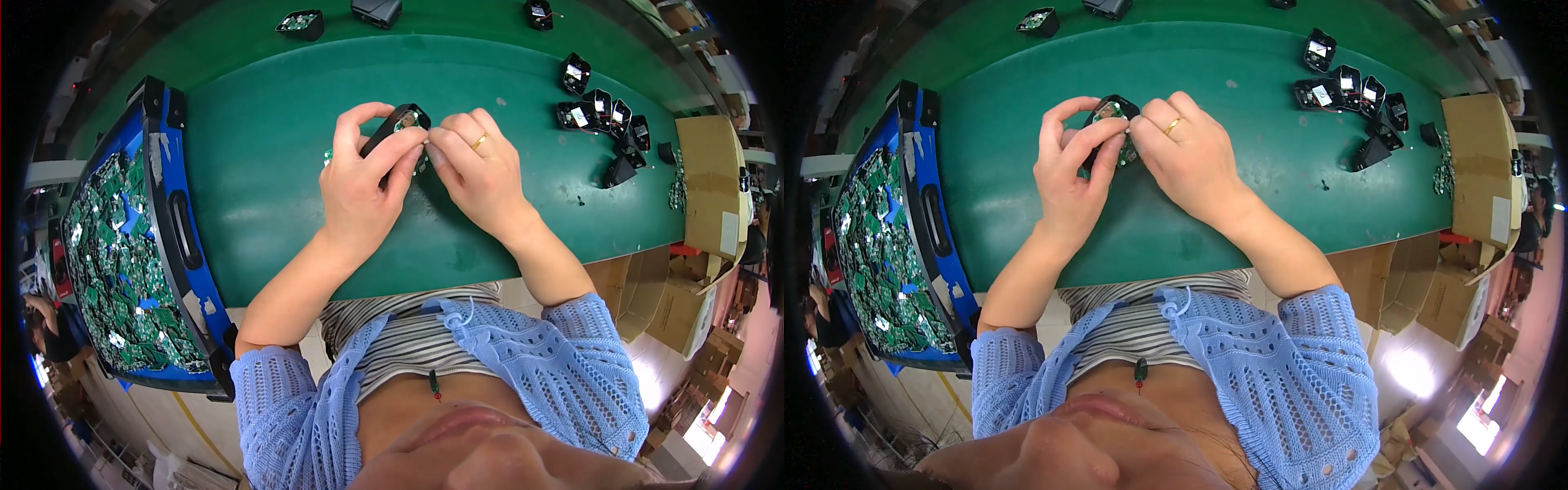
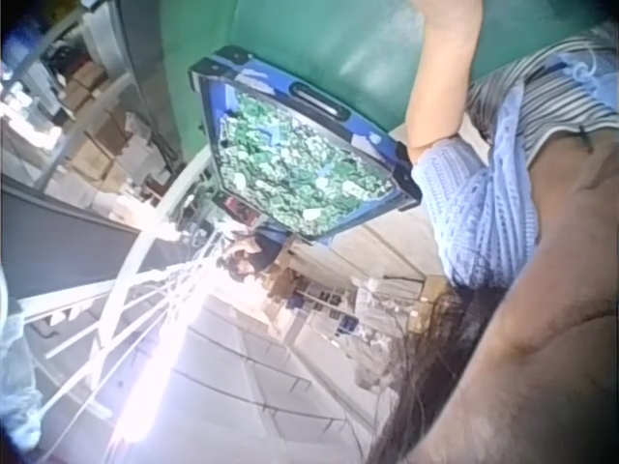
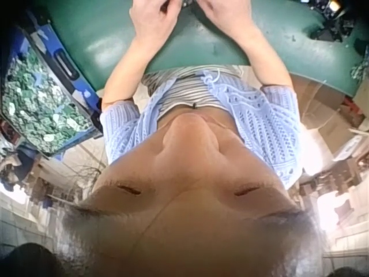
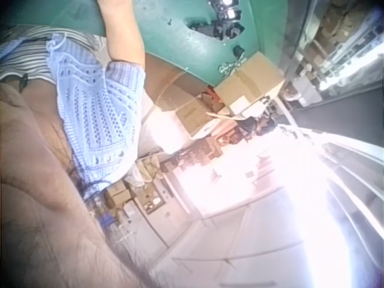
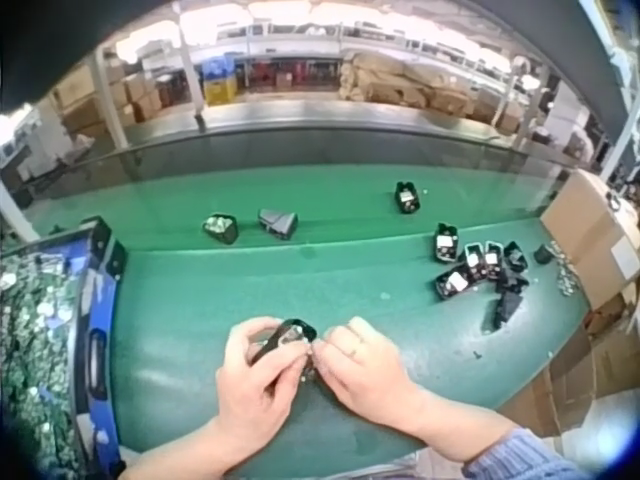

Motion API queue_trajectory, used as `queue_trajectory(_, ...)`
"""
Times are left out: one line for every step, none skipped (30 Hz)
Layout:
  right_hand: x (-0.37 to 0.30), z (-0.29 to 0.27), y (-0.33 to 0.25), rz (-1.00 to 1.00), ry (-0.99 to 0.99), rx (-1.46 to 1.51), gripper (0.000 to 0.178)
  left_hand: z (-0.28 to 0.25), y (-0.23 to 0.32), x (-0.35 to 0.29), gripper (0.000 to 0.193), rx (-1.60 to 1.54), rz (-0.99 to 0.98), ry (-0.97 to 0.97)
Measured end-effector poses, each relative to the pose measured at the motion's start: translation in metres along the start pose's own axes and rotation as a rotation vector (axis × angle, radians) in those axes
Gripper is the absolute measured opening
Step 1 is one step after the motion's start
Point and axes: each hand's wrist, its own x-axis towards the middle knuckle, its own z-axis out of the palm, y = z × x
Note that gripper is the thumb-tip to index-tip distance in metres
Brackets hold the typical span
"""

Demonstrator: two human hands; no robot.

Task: The person inserts small PCBs into black plastic component housings by hand at an assembly station.

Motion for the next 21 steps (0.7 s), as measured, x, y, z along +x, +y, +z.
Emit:
queue_trajectory(0.0006,-0.0011,-0.0009,0.000,0.000,0.002,0.019,-0.0010,0.0008,0.0003,0.018,0.002,-0.001,0.000)
queue_trajectory(0.0013,-0.0023,-0.0018,-0.016,-0.008,-0.009,0.020,-0.0019,0.0017,0.0004,0.017,0.021,0.020,-0.006)
queue_trajectory(0.0013,-0.0025,-0.0018,-0.031,-0.018,-0.021,0.021,-0.0018,0.0014,0.0003,0.016,0.037,0.041,-0.012)
queue_trajectory(0.0011,-0.0026,-0.0013,-0.031,-0.019,-0.021,0.021,-0.0010,0.0009,0.0000,0.016,0.037,0.039,-0.013)
queue_trajectory(0.0008,-0.0027,-0.0007,-0.031,-0.035,-0.011,0.022,0.0001,0.0002,-0.0004,0.015,0.053,0.038,-0.011)
queue_trajectory(0.0007,-0.0032,-0.0004,-0.033,-0.049,-0.002,0.022,0.0006,0.0001,-0.0006,0.015,0.070,0.038,-0.009)
queue_trajectory(0.0005,-0.0040,-0.0004,-0.033,-0.049,-0.001,0.022,0.0008,-0.0001,-0.0007,0.015,0.071,0.038,-0.009)
queue_trajectory(0.0001,-0.0048,-0.0006,-0.009,-0.075,0.017,0.021,0.0008,-0.0006,-0.0008,0.014,0.097,0.053,-0.022)
queue_trajectory(-0.0002,-0.0054,-0.0008,0.016,-0.101,0.034,0.020,0.0006,-0.0009,-0.0009,0.012,0.123,0.069,-0.035)
queue_trajectory(-0.0010,-0.0045,-0.0007,0.016,-0.102,0.034,0.020,0.0002,-0.0023,-0.0002,0.012,0.122,0.068,-0.036)
queue_trajectory(-0.0024,-0.0026,-0.0007,0.099,-0.061,0.160,0.018,-0.0004,-0.0047,0.0010,0.009,0.027,0.016,-0.043)
queue_trajectory(-0.0035,-0.0011,-0.0006,0.182,-0.020,0.287,0.016,-0.0008,-0.0059,0.0013,0.006,-0.067,-0.036,-0.049)
queue_trajectory(-0.0040,-0.0007,-0.0003,0.182,-0.022,0.288,0.016,-0.0012,-0.0054,0.0012,0.006,-0.067,-0.038,-0.049)
queue_trajectory(-0.0043,-0.0004,-0.0001,0.218,-0.008,0.373,0.013,-0.0024,-0.0037,0.0013,0.005,-0.311,-0.274,-0.137)
queue_trajectory(-0.0044,-0.0003,0.0004,0.255,0.006,0.458,0.010,-0.0037,-0.0015,0.0020,0.004,-0.555,-0.510,-0.226)
queue_trajectory(-0.0042,-0.0007,0.0008,0.254,0.005,0.457,0.010,-0.0065,0.0033,0.0045,0.006,-0.623,-0.601,-0.271)
queue_trajectory(-0.0039,-0.0014,0.0010,0.272,-0.008,0.478,0.009,-0.0067,0.0030,0.0048,0.006,-0.625,-0.601,-0.270)
queue_trajectory(-0.0037,-0.0017,0.0009,0.289,-0.021,0.501,0.008,-0.0077,0.0023,0.0049,0.007,-0.658,-0.646,-0.283)
queue_trajectory(-0.0038,-0.0014,0.0014,0.288,-0.022,0.502,0.008,-0.0081,0.0018,0.0049,0.009,-0.692,-0.691,-0.296)
queue_trajectory(-0.0040,-0.0007,0.0022,0.286,-0.008,0.483,0.009,-0.0074,0.0010,0.0042,0.009,-0.692,-0.692,-0.295)
queue_trajectory(-0.0041,-0.0002,0.0026,0.284,0.005,0.464,0.009,-0.0060,-0.0004,0.0029,0.013,-0.690,-0.611,-0.243)
